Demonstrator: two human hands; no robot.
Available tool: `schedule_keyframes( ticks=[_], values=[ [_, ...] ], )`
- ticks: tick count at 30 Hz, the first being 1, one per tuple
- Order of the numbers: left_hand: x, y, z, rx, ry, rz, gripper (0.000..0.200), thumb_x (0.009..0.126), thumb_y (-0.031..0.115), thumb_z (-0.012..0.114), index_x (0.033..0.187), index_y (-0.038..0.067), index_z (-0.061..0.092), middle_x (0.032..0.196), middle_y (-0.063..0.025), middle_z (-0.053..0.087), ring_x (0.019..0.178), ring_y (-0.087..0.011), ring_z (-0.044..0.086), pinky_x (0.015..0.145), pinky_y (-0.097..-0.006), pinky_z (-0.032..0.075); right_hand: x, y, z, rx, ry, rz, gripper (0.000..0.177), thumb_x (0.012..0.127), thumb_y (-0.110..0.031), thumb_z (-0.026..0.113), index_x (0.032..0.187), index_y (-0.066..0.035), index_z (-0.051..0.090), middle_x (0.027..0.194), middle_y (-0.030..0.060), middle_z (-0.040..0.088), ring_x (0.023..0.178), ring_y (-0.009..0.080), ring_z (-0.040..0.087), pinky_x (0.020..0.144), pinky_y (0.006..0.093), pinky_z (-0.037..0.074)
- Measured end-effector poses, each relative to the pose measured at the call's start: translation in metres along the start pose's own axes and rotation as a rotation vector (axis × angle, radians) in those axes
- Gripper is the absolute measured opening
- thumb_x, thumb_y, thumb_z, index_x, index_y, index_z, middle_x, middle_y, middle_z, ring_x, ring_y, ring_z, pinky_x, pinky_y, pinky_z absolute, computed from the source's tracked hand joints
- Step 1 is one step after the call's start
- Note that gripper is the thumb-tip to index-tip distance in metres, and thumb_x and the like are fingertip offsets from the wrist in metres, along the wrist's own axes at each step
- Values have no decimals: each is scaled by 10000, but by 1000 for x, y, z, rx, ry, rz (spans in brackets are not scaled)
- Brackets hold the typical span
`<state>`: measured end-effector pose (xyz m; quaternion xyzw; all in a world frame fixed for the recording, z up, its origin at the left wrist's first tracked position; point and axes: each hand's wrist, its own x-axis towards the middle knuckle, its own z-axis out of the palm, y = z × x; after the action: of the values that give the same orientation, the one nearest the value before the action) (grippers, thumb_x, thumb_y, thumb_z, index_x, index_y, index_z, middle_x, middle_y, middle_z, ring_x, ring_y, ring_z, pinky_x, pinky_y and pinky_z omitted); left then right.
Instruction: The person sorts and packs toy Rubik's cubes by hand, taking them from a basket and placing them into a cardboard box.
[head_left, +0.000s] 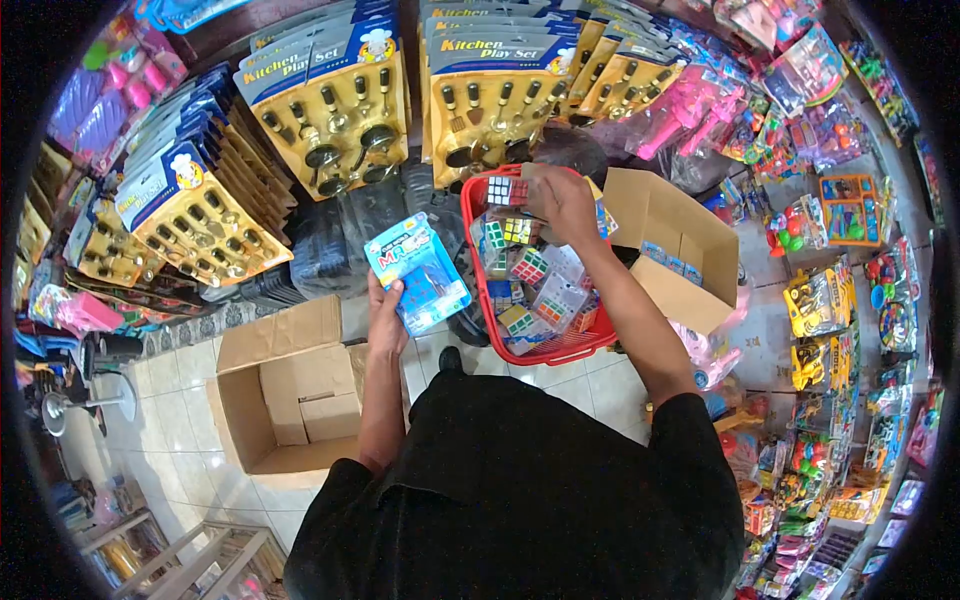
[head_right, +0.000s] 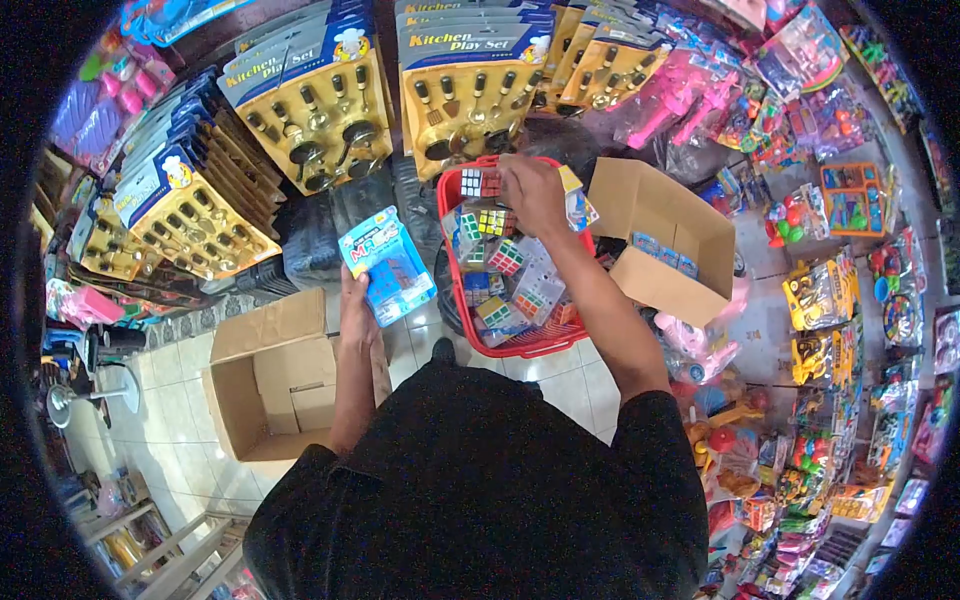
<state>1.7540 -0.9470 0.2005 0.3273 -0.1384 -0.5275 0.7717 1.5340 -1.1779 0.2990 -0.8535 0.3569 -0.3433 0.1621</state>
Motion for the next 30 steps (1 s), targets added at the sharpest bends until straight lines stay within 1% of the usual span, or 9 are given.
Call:
schedule_keyframes(
  ticks=[2,3,6,9,12,16,20,24,30],
  values=[
    [9,4,3,-8,22,19,466,897,91,563,1306,102,341,1210,-71,518,1087,-185,532,932,-356,465,17,-3,-8,80,172,-134,119,855,-102,570,910,-25,642,895,169,651,861,341,624,733,385,492],
    [15,4,1,-14,23,31,464,899,75,555,1308,102,339,1209,-73,518,1083,-187,535,914,-351,480,21,2,-11,130,150,-131,120,881,-89,551,943,-5,609,907,171,635,832,318,629,750,354,487],
    [24,11,6,41,60,50,476,896,73,563,1313,103,336,1207,-81,517,1081,-189,538,897,-352,495,31,-29,-53,261,-114,-34,128,904,-106,542,951,2,594,869,131,628,794,238,628,735,320,476],
    [30,16,18,19,41,51,517,883,56,582,1327,107,321,1213,-88,513,1072,-200,546,888,-360,504,29,-40,-75,418,-169,-12,131,927,-117,524,952,-1,579,870,82,608,807,150,587,744,284,456],
    [34,17,30,59,26,29,541,879,46,584,1336,113,302,1226,-89,504,1084,-202,542,886,-363,506,27,-51,-94,538,-240,19,134,940,-118,509,947,0,574,899,44,589,838,102,544,769,266,443],
    [35,8,49,83,-96,-57,575,874,100,611,1345,118,282,1250,-91,489,1109,-204,528,907,-367,488,23,-58,-106,806,-490,158,145,950,-124,498,929,0,569,894,24,562,850,91,522,772,252,424],
    [25,-9,68,38,-313,-192,663,848,185,662,1370,104,261,1277,-91,469,1135,-207,511,934,-363,461,18,-52,-81,595,-619,-88,173,965,-162,481,962,-7,557,891,24,561,854,75,510,760,247,429],
    [17,-24,79,6,-462,-342,781,818,178,689,1425,94,206,1306,-96,453,1153,-198,498,958,-354,439,8,-46,-54,704,-680,95,181,970,-163,477,958,-2,557,889,20,562,853,73,506,770,249,430],
    [10,-23,82,83,-434,-426,756,791,59,641,1423,81,228,1289,-98,468,1157,-204,498,966,-355,429,0,-35,-30,561,-585,37,155,941,-117,518,1036,-14,582,897,36,604,869,88,550,771,259,450]
  ],
)
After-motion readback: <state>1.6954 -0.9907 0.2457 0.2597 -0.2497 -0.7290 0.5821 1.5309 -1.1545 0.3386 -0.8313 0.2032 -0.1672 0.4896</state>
